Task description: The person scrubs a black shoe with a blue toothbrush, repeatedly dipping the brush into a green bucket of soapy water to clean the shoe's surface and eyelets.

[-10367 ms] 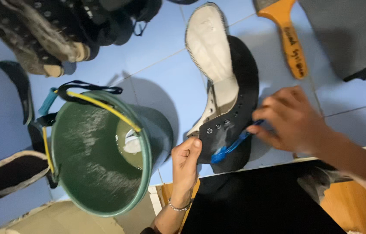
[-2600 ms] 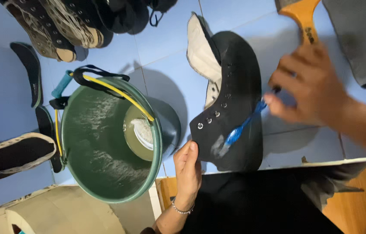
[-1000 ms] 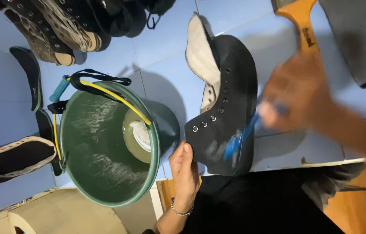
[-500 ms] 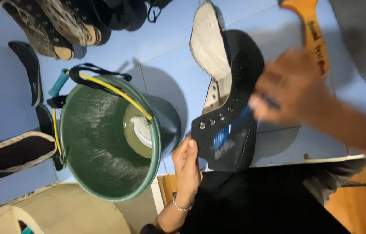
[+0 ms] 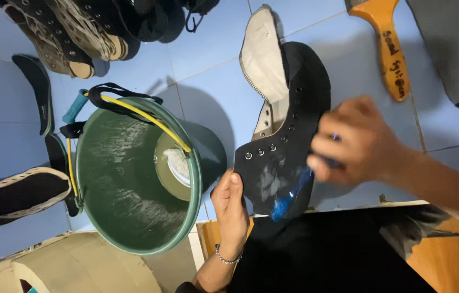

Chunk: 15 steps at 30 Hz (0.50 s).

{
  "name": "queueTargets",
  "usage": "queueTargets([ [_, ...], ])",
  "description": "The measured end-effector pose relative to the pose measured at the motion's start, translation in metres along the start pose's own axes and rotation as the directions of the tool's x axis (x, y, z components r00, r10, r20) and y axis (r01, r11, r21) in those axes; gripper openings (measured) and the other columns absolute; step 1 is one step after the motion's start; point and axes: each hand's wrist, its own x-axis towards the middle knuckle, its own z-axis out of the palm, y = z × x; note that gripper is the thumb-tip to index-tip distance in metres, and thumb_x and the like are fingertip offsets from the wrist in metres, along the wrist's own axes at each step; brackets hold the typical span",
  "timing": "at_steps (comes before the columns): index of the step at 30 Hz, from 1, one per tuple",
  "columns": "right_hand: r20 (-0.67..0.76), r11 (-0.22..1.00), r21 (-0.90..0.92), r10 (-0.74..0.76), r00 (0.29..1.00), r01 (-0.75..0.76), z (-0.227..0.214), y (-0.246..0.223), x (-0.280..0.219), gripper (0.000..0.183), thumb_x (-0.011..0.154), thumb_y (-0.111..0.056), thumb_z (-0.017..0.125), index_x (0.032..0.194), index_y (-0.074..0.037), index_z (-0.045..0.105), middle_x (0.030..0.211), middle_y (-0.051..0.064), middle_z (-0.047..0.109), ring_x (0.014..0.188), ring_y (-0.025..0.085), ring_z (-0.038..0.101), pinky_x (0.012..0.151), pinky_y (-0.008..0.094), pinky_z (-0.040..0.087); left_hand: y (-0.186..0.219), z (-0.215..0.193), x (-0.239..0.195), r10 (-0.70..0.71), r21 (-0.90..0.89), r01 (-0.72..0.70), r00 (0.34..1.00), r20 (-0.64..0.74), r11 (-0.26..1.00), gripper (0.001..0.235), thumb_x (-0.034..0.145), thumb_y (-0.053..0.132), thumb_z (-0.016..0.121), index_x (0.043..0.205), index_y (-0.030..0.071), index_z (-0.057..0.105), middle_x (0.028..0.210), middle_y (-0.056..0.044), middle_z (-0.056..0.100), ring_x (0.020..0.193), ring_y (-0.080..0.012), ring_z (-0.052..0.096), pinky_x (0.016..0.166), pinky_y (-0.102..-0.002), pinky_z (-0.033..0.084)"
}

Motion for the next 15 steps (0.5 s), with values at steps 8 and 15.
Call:
queueTargets([
  [8, -0.098, 1.0, -0.012, -0.012, 0.995, 0.011, -0.003, -0.001, 0.002, 0.045, 0.101, -0.039, 0.041, 0.066, -0.014, 0.053, 0.073, 0.008, 0.052, 0.065, 0.028, 0.048, 0.076, 0.051, 0.035, -0.01, 0.002, -0.001, -0.071, -0.25, 0.062, 0.997, -0.028, 0.966, 0.04, 0.106, 0.03, 0.055, 0.073, 0.016, 0.037, 0.072, 0.008, 0.034, 0.069, -0.004, 0.031, 0.062, -0.023, 0.027],
  [15, 0.004, 0.994, -0.095, 0.055, 0.998, -0.054, -0.002, 0.027, -0.015, 0.016, 0.089, -0.023, 0.062, 0.078, -0.011, 0.061, 0.086, 0.01, 0.053, 0.085, 0.033, 0.052, 0.091, 0.053, 0.038, -0.006, 0.006, -0.001, 0.022, -0.154, -0.028, 0.999, -0.041, 0.988, 0.044, 0.106, 0.031, 0.053, 0.073, 0.018, 0.027, 0.073, 0.009, 0.025, 0.07, -0.0047, 0.023, 0.062, -0.027, 0.02],
])
